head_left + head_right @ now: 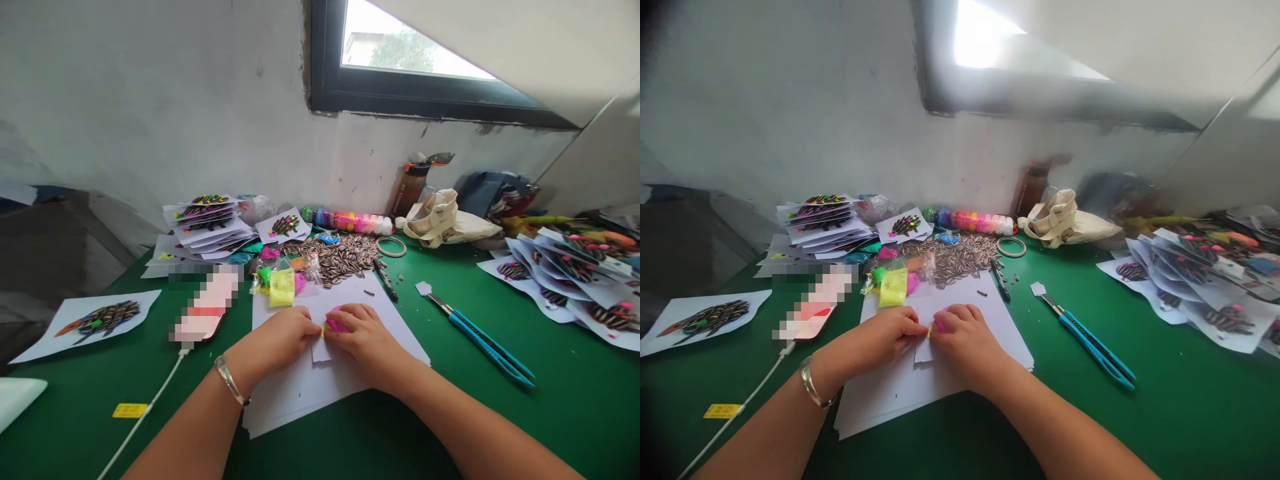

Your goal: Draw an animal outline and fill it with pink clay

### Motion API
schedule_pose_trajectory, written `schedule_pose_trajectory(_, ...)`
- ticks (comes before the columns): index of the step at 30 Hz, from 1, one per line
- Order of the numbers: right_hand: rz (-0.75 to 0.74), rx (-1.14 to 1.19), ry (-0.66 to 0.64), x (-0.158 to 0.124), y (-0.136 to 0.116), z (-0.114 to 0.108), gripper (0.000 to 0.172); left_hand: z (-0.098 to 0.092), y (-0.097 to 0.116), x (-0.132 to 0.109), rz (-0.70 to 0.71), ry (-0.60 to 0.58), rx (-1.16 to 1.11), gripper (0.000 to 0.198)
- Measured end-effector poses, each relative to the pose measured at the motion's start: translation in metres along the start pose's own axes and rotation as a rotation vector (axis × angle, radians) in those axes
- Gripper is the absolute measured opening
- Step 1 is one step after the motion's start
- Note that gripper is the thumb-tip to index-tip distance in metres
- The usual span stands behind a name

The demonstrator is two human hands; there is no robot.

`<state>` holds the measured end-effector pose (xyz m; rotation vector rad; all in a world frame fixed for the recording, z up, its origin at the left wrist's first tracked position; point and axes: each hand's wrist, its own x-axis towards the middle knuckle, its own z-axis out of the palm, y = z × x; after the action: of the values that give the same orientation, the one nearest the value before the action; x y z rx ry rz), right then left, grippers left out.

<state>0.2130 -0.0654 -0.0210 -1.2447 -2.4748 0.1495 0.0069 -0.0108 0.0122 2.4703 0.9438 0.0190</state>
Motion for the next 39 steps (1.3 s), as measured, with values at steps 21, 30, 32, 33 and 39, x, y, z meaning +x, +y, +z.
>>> schedule_pose_trajectory(21,0.033,-0.043,0.054,-0.001,0.006,0.008,0.037,0.005,-0.005,-0.001,0.016,0.032,-0.007,0.027)
schedule_pose_trajectory(30,0.077,-0.086,-0.002,0.002,0.002,0.010,0.038,0.005,-0.006,-0.001,0.010,0.023,-0.001,0.028)
schedule_pose_trajectory(32,0.080,-0.089,-0.019,0.002,0.002,0.010,0.040,0.006,-0.008,-0.001,0.011,0.025,0.000,0.027)
schedule_pose_trajectory(33,0.077,-0.091,-0.028,0.002,0.002,0.010,0.040,0.006,-0.009,0.000,0.014,0.024,0.003,0.026)
schedule_pose_trajectory(39,0.073,-0.083,-0.027,0.001,0.002,0.012,0.041,0.007,-0.011,0.000,0.023,0.020,0.011,0.025)
